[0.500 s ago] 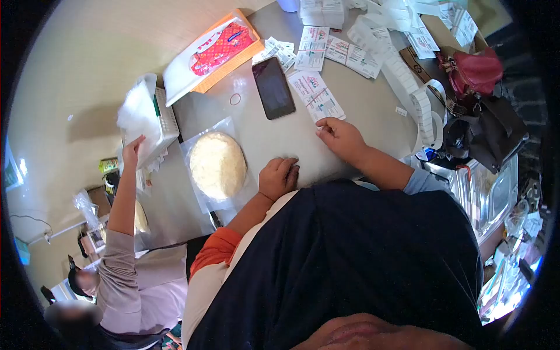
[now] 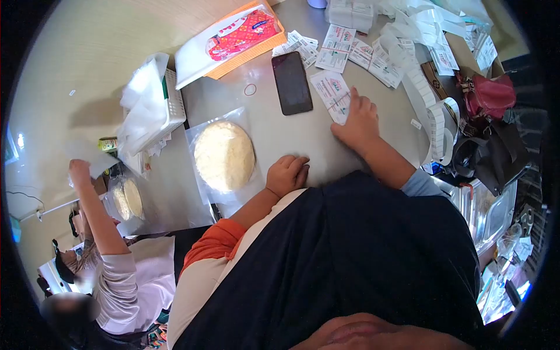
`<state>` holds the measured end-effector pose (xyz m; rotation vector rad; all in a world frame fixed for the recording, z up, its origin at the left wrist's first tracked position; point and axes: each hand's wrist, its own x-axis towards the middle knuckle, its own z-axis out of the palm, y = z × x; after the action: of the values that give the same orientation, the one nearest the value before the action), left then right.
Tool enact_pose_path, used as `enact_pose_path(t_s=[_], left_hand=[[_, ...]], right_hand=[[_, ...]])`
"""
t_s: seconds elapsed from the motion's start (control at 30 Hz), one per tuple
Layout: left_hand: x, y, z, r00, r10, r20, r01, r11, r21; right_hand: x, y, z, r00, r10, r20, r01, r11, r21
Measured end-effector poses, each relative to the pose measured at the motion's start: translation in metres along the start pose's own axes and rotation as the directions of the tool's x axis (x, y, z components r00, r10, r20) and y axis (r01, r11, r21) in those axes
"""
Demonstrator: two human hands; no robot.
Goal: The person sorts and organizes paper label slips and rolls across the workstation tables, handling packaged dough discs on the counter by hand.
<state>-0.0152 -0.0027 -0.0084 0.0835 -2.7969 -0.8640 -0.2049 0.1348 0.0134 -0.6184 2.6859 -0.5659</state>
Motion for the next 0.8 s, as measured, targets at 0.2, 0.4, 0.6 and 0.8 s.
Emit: enact_pose_path(t_s=[0.2,0.4,0.6,0.8], left_hand=[[-0.003,-0.004,-0.001,0.999,-0.014,0.031,0.015,0.999,-0.029],[-0.014,-0.021,-0.001,0.999,-0.047,0.012,0.048,0.965,-0.258],[-0.023,-0.024,0.015,0.966,-0.251,-0.060,0.228,0.939,-0.259],[-0.017,-0.014,0.006,0.975,-0.218,-0.039,0.206,0.957,-0.202]], right_hand=[[-0.021,0.012,-0.002,0.999,-0.025,0.024,0.015,0.931,0.366],[-0.056,-0.015,0.014,0.920,-0.390,-0.021,0.362,0.831,0.424],[-0.031,-0.021,0.028,0.897,-0.440,-0.051,0.412,0.785,0.463],[0.028,-0.042,0.029,0.972,-0.207,-0.116,0.229,0.943,0.240]])
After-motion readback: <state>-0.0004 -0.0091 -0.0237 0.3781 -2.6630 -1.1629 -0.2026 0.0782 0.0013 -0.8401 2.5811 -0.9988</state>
